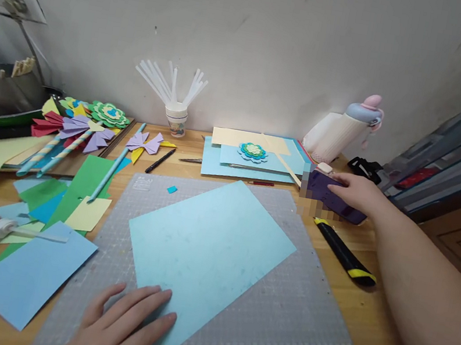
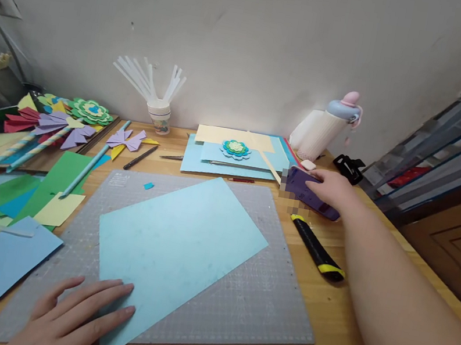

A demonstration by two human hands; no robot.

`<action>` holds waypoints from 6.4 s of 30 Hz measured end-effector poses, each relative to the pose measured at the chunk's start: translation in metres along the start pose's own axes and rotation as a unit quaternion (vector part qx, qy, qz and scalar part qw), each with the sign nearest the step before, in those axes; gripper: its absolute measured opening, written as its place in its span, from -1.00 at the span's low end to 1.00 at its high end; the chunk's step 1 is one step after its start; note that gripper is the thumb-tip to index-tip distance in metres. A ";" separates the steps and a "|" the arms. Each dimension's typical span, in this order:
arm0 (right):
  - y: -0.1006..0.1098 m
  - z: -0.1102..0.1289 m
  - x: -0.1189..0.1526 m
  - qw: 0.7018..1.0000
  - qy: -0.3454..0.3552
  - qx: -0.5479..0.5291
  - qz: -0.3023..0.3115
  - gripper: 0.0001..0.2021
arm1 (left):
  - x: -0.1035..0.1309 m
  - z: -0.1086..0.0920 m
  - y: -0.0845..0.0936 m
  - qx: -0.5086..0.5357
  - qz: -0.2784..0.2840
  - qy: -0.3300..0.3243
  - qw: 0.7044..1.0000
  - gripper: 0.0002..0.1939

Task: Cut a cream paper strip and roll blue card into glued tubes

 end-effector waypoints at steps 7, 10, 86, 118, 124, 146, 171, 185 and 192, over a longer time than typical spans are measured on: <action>-0.013 -0.016 -0.008 0.998 -0.021 -0.034 0.039 -0.73 | 0.000 0.000 0.002 0.014 0.004 0.006 1.000 -0.65; -0.002 -0.009 -0.007 0.998 -0.022 -0.049 0.026 -0.74 | -0.001 -0.002 0.004 0.013 0.005 0.010 1.000 -0.66; -0.032 0.211 0.311 0.887 0.316 -0.274 0.193 -0.89 | -0.019 -0.018 -0.031 0.334 0.100 0.279 0.895 -0.94; -0.033 0.220 0.288 0.874 0.265 -0.288 0.289 -0.88 | -0.023 -0.015 -0.019 0.279 -0.019 0.193 0.940 -0.85; -0.032 0.219 0.290 0.882 0.309 -0.279 0.222 -0.89 | -0.022 -0.011 -0.029 0.266 0.032 0.215 0.939 -0.84; -0.033 0.210 0.297 0.883 0.353 -0.274 0.145 -0.89 | -0.022 -0.010 -0.038 0.298 0.071 0.274 0.912 -0.89; -0.033 0.221 0.269 0.888 0.309 -0.255 0.226 -0.92 | -0.034 0.002 -0.036 0.310 0.098 0.271 0.906 -0.86; -0.030 0.219 0.291 0.884 0.425 -0.173 0.087 -0.82 | -0.045 0.008 -0.034 0.249 0.115 0.265 0.925 -0.97; -0.029 0.218 0.279 0.892 0.387 -0.197 0.128 -0.85 | -0.044 0.001 -0.028 0.191 0.094 0.228 0.950 -0.92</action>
Point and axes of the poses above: each hand's wrist, its own x-axis away from the middle knuckle, its own y-axis out of the back of the hand, z = x × y, the point moved 7 cm from there along -x, towards the middle knuckle, and after that the axes turned 5 degrees about -x, right-handed, at the moved point
